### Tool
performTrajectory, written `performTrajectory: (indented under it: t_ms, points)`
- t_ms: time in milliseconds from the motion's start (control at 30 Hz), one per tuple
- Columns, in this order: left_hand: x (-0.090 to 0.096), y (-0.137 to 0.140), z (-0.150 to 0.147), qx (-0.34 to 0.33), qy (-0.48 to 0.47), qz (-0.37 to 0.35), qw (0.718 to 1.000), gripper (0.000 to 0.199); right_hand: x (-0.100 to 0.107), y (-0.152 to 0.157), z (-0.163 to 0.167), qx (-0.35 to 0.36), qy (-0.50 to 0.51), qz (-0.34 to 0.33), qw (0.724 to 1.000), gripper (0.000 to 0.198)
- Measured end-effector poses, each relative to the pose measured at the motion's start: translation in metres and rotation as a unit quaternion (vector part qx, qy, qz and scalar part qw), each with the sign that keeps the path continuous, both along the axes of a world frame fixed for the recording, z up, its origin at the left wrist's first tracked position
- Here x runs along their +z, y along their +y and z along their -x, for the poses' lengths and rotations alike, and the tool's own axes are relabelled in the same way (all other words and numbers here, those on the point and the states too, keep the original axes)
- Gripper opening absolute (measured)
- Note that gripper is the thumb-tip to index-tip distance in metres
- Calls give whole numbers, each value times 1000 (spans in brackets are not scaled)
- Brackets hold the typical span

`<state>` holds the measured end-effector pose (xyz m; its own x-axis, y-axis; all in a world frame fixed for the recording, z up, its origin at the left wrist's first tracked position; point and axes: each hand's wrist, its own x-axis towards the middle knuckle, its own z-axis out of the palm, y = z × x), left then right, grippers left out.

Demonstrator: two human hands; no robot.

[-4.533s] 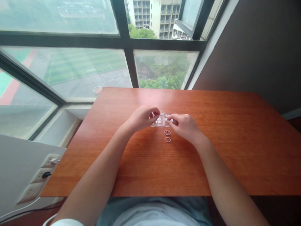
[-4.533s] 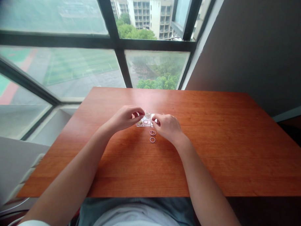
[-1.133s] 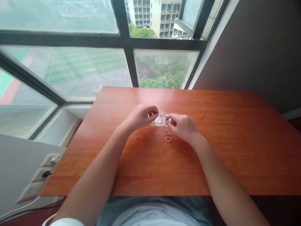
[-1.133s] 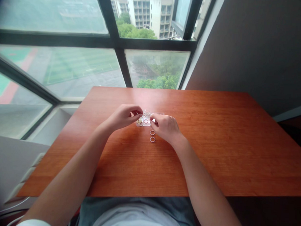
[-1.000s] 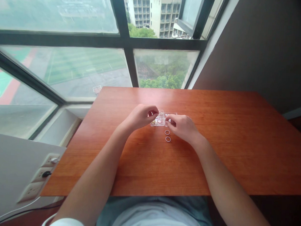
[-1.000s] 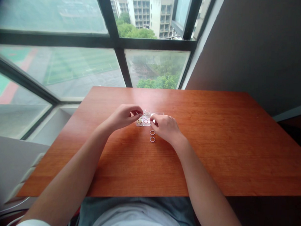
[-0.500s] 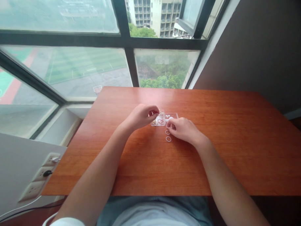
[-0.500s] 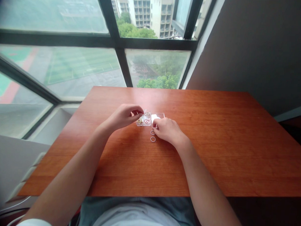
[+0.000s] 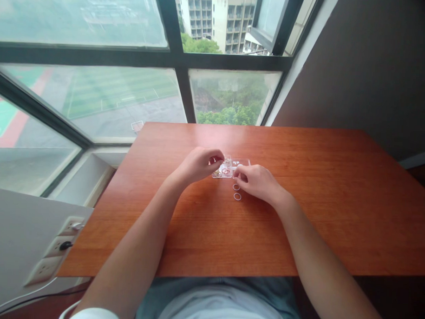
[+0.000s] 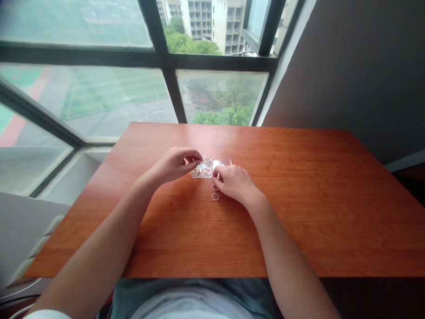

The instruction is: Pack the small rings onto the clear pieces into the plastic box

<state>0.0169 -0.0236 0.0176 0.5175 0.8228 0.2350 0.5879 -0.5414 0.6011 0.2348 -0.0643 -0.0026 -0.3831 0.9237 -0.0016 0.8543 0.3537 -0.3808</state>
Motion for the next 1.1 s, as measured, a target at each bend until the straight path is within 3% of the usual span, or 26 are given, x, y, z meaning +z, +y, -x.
performTrajectory:
  t_ms: [200,500,633,833,1100]
  points:
    - [1,0,1,3,-1,2,1000,17,4,-1,-2,36,3,47,998,9]
    - [-1,0,0,2,2,0,1000,17,4,-3,3,45,-13,46,998,8]
    - [-2,0,0,3,-1,1,1000,17,1,-1,3,35,-5,7,999,7]
    - [-2,0,0,0,1,-2,1000,17,-1,1,4,-31,77,-115,990,14]
    - [-1,-1,-2,-1,-9,16,1000,16,0,0,4,-45,96,-142,984,13]
